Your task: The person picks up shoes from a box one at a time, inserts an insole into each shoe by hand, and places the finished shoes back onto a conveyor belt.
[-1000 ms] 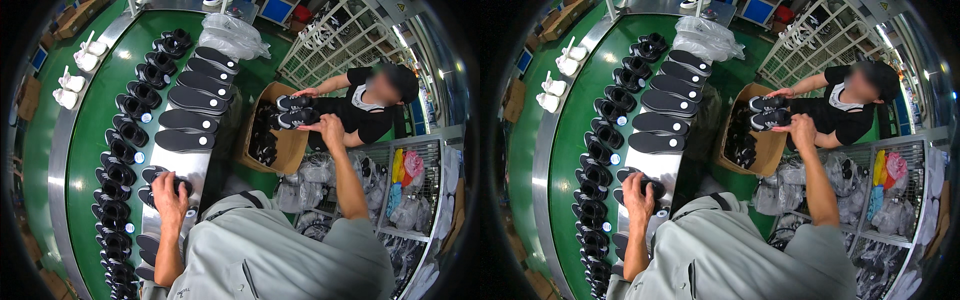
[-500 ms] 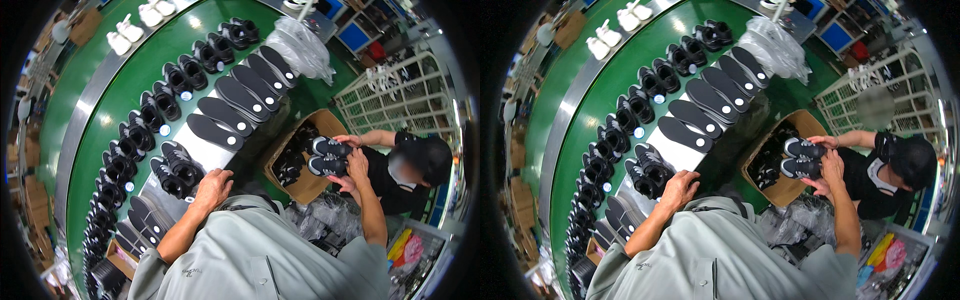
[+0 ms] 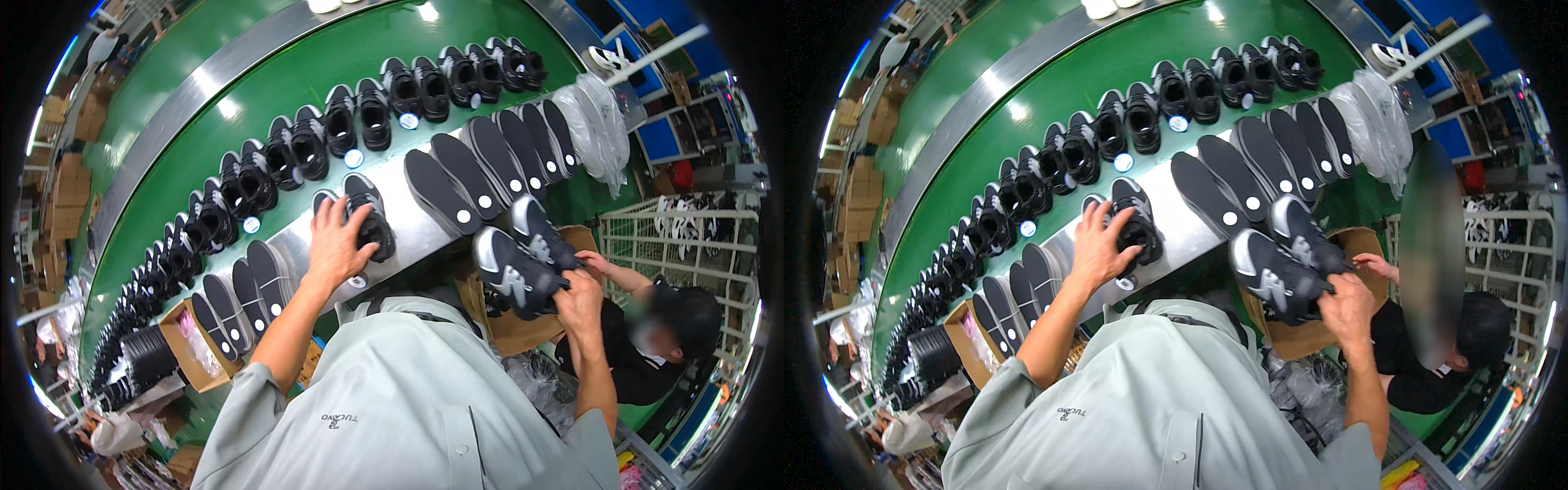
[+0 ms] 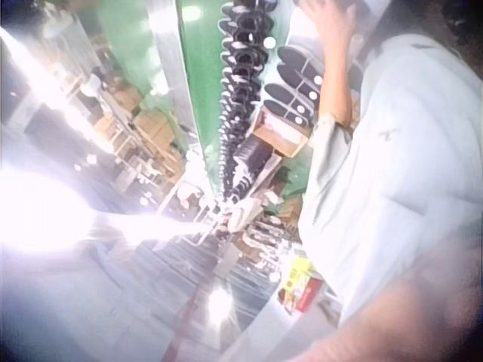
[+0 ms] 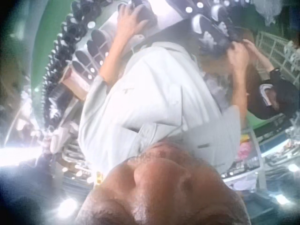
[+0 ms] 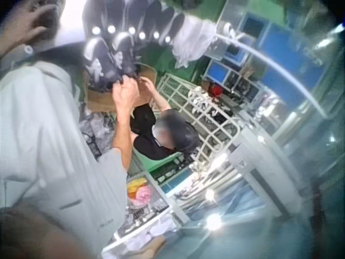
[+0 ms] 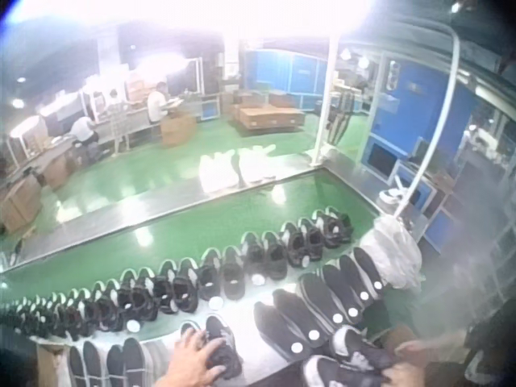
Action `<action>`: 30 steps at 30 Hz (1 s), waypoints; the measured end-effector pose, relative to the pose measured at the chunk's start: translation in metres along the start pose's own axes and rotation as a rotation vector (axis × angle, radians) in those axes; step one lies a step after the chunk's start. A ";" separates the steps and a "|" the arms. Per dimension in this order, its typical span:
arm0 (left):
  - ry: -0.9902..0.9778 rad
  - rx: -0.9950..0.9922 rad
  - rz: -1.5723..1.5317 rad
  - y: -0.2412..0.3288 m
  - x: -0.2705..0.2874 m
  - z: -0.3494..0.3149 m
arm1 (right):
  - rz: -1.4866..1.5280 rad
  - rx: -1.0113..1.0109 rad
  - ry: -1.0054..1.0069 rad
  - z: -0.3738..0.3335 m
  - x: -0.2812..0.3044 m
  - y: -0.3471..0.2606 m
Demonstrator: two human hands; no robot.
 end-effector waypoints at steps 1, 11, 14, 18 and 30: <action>-0.082 -0.022 0.020 -0.001 -0.007 0.009 | 0.066 -0.010 -0.040 0.012 -0.007 -0.025; 0.013 -0.029 0.059 -0.044 -0.018 -0.022 | 0.296 -0.097 -0.242 0.073 -0.071 -0.161; 0.045 0.047 0.022 -0.052 -0.016 -0.035 | 0.268 -0.134 -0.220 0.075 -0.077 -0.170; 0.107 -0.008 -0.010 -0.057 -0.027 -0.044 | 0.173 -0.153 -0.100 0.082 -0.063 -0.155; 0.088 0.000 0.002 -0.044 -0.026 -0.036 | -0.214 -0.406 0.073 0.203 -0.043 -0.065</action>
Point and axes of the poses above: each hand's wrist, its own z-axis towards the middle knuckle, its own x-axis out of the back of the hand, y = z × x, the point moved 3 cm from there along z, towards the middle knuckle, and after that the axes turned 13 degrees about -y, right-handed, at the moved point
